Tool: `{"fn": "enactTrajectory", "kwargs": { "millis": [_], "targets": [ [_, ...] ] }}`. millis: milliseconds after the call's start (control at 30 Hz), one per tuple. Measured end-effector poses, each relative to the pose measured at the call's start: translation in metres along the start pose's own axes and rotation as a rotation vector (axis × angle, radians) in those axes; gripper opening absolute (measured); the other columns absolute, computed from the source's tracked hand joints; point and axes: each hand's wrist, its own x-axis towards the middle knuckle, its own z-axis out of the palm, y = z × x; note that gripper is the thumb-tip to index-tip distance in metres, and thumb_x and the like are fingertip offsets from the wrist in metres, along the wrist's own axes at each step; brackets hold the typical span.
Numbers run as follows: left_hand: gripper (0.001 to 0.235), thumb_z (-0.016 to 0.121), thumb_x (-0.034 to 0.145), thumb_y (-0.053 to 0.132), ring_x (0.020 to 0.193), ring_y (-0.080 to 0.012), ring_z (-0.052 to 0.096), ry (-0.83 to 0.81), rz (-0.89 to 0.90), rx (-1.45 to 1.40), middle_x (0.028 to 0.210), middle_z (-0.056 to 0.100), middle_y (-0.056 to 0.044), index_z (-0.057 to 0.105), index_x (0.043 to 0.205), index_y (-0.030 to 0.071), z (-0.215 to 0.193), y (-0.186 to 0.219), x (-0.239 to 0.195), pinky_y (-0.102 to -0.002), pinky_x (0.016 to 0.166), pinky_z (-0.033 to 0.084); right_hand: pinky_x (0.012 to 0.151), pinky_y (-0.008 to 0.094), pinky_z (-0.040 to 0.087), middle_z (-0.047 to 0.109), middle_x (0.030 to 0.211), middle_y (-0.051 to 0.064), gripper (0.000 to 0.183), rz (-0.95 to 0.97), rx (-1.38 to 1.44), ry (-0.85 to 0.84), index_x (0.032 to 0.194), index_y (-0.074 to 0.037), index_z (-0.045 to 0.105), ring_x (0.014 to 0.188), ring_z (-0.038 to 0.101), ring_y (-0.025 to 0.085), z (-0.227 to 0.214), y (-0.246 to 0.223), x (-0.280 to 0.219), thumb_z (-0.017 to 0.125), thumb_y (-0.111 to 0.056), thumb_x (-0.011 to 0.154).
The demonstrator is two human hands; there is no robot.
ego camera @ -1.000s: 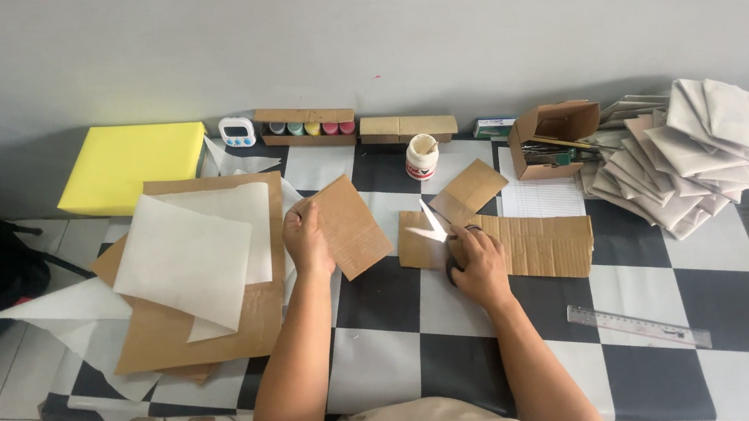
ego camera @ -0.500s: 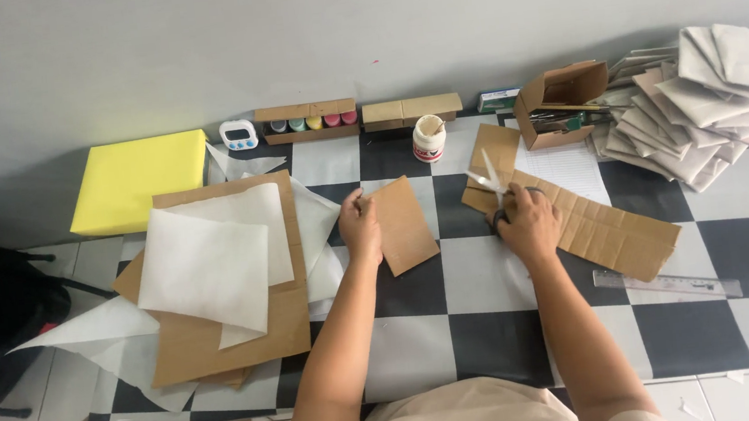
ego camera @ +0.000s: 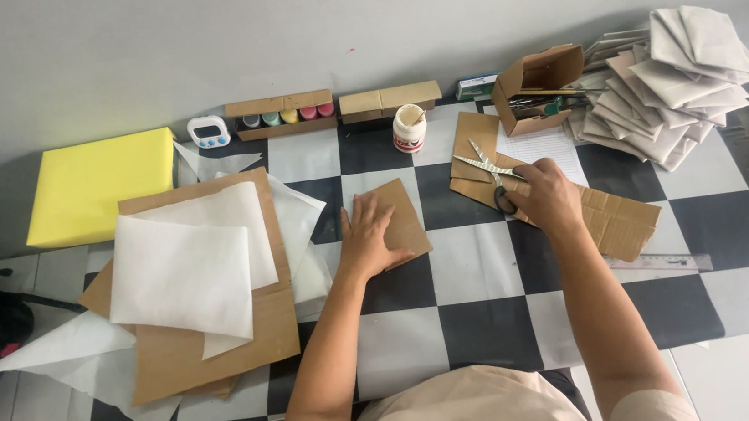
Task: Measuring, marking, and cutting cardboard pieces using a ruler and scissors to prepare packaging materials.
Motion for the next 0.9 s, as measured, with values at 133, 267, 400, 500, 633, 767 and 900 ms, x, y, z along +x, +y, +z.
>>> {"fn": "enactTrajectory", "kwargs": {
  "millis": [133, 267, 400, 500, 633, 767, 900],
  "targets": [
    [0.095, 0.083, 0.068, 0.062, 0.155, -0.0411, 0.016, -0.046, -0.001, -0.025, 0.164, 0.032, -0.015, 0.054, 0.146, 0.018, 0.005, -0.009, 0.011, -0.065, 0.122, 0.008, 0.084, 0.036, 0.059, 0.068, 0.12, 0.001, 0.045, -0.035, -0.004, 0.042, 0.124, -0.033, 0.074, 0.105, 0.072, 0.024, -0.054, 0.026, -0.04, 0.08, -0.047, 0.082],
    [0.1, 0.08, 0.067, 0.068, 0.155, -0.039, 0.009, -0.055, 0.062, -0.049, 0.166, 0.024, -0.013, 0.048, 0.148, 0.02, 0.029, -0.024, 0.031, -0.061, 0.123, 0.006, 0.088, 0.039, 0.056, 0.073, 0.125, 0.001, 0.044, 0.226, 0.028, -0.429, 0.123, -0.027, 0.075, 0.11, 0.071, 0.025, -0.117, 0.038, -0.078, 0.077, -0.032, 0.079],
    [0.099, 0.077, 0.07, 0.07, 0.154, -0.04, 0.008, 0.062, 0.139, -0.054, 0.165, 0.024, -0.015, 0.047, 0.148, 0.018, 0.051, -0.033, 0.044, -0.063, 0.119, 0.005, 0.087, 0.039, 0.054, 0.063, 0.129, -0.008, 0.044, 0.258, 0.01, -0.55, 0.121, -0.033, 0.07, 0.122, 0.062, 0.017, -0.088, 0.095, -0.104, 0.078, -0.015, 0.08],
    [0.097, 0.078, 0.069, 0.068, 0.155, -0.0395, 0.019, 0.015, 0.05, -0.069, 0.163, 0.034, -0.015, 0.052, 0.147, 0.017, 0.018, -0.012, 0.027, -0.063, 0.124, 0.011, 0.099, 0.041, 0.058, 0.071, 0.129, -0.003, 0.054, 0.174, -0.107, -0.41, 0.119, -0.035, 0.075, 0.125, 0.067, 0.023, -0.058, 0.112, -0.117, 0.091, -0.022, 0.069],
    [0.095, 0.075, 0.071, 0.071, 0.154, -0.0383, 0.021, 0.059, 0.049, -0.078, 0.163, 0.035, -0.015, 0.053, 0.146, 0.016, 0.026, -0.017, 0.024, -0.061, 0.125, 0.012, 0.101, 0.033, 0.057, 0.072, 0.12, -0.01, 0.037, 0.148, -0.216, -0.413, 0.109, -0.041, 0.078, 0.123, 0.067, 0.015, -0.05, 0.108, -0.111, 0.087, -0.031, 0.074],
    [0.091, 0.074, 0.072, 0.07, 0.154, -0.0377, 0.023, 0.098, 0.075, -0.075, 0.161, 0.038, -0.014, 0.055, 0.144, 0.017, 0.034, -0.023, 0.025, -0.061, 0.124, 0.014, 0.101, 0.035, 0.056, 0.072, 0.121, -0.011, 0.028, 0.175, -0.164, -0.364, 0.105, -0.04, 0.078, 0.123, 0.066, 0.015, -0.039, 0.109, -0.103, 0.084, -0.032, 0.079],
    [0.089, 0.073, 0.074, 0.072, 0.152, -0.0384, 0.027, 0.156, 0.11, -0.087, 0.159, 0.041, -0.013, 0.057, 0.143, 0.017, 0.043, -0.027, 0.029, -0.061, 0.123, 0.017, 0.103, 0.036, 0.051, 0.069, 0.128, -0.009, 0.027, 0.291, -0.283, -0.192, 0.114, -0.042, 0.075, 0.128, 0.062, 0.016, -0.036, 0.147, -0.097, 0.074, -0.038, 0.087]
  ]
}}
